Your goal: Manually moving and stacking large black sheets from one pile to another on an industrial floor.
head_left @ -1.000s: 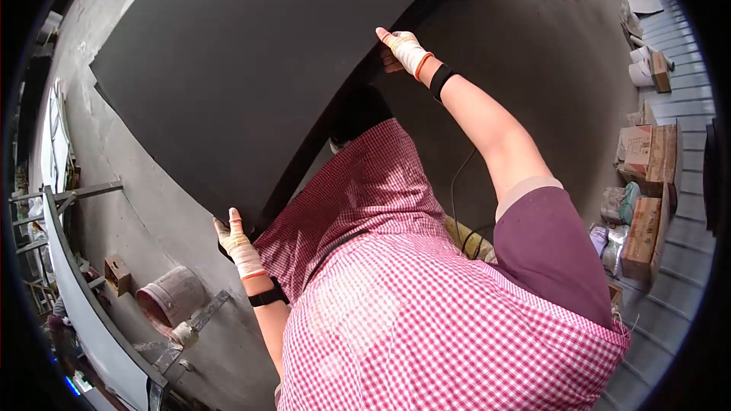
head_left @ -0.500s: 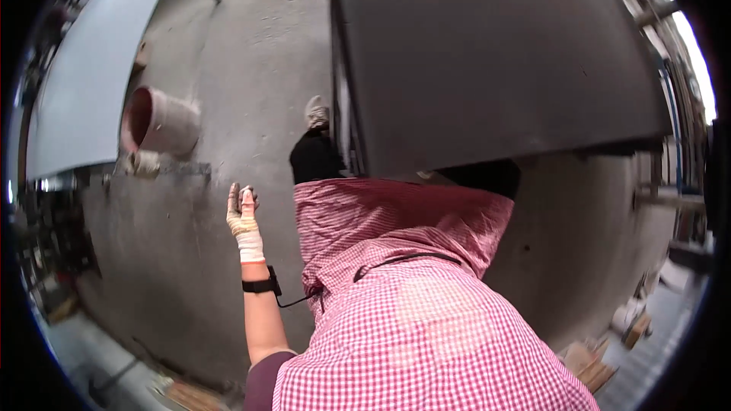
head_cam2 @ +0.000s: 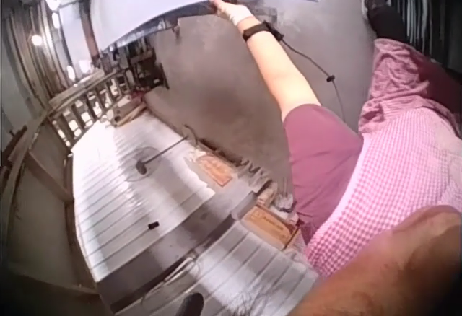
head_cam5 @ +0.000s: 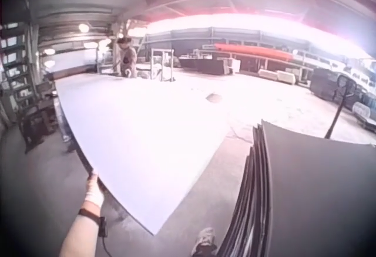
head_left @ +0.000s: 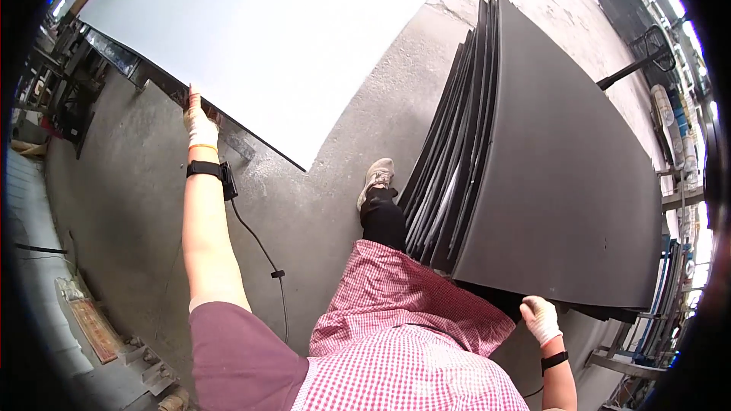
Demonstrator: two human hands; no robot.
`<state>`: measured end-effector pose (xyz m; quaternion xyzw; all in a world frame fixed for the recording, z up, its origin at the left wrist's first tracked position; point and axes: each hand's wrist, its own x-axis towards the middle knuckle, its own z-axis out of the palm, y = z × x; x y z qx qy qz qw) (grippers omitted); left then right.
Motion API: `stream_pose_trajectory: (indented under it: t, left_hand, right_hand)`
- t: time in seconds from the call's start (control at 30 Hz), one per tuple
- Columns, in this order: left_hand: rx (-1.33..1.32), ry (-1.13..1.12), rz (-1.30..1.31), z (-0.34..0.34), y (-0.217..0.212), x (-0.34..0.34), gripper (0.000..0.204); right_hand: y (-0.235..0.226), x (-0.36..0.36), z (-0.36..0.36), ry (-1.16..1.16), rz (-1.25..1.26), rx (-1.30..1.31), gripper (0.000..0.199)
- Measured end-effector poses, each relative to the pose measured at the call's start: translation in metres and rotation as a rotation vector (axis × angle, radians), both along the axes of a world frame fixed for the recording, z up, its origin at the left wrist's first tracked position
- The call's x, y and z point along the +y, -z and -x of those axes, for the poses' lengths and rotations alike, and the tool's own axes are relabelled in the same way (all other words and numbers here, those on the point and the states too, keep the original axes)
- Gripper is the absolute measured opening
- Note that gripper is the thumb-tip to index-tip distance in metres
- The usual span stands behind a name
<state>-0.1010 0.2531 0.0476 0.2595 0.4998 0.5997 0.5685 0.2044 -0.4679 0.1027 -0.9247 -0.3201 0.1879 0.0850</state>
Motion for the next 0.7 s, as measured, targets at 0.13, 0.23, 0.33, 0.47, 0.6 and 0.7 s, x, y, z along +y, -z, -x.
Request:
stream_pose_trajectory:
  t: [0.13, 0.23, 0.33, 0.47, 0.6, 0.7]
  left_hand:
    - [0.210, 0.062, 0.060, 0.019, 0.049, 0.038, 0.040]
    - [0.364, 0.285, -0.391, 0.024, 0.067, 0.003, 0.064]
    - [0.732, 0.282, -0.322, 0.040, 0.037, -0.078, 0.035]
    - [0.620, 0.823, -0.292, 0.024, -0.007, -0.225, 0.011]
    - [0.965, 1.064, -0.609, -0.009, -0.035, -0.364, 0.043]
    - [1.163, 1.244, -0.843, -0.023, -0.061, -0.408, 0.063]
  right_hand:
    - [-0.043, 0.134, 0.013, -0.079, -0.400, 0.221, 0.016]
    - [-0.050, 0.203, 0.035, -0.492, -0.482, 0.055, 0.017]
    - [-0.054, 0.256, 0.069, -0.648, -0.665, 0.090, 0.018]
    - [-0.064, 0.303, 0.133, -0.507, -0.935, 0.280, 0.034]
    - [-0.105, 0.309, 0.190, -0.671, -0.761, -0.128, 0.065]
    - [-0.105, 0.280, 0.198, -0.571, -0.668, -0.406, 0.055]
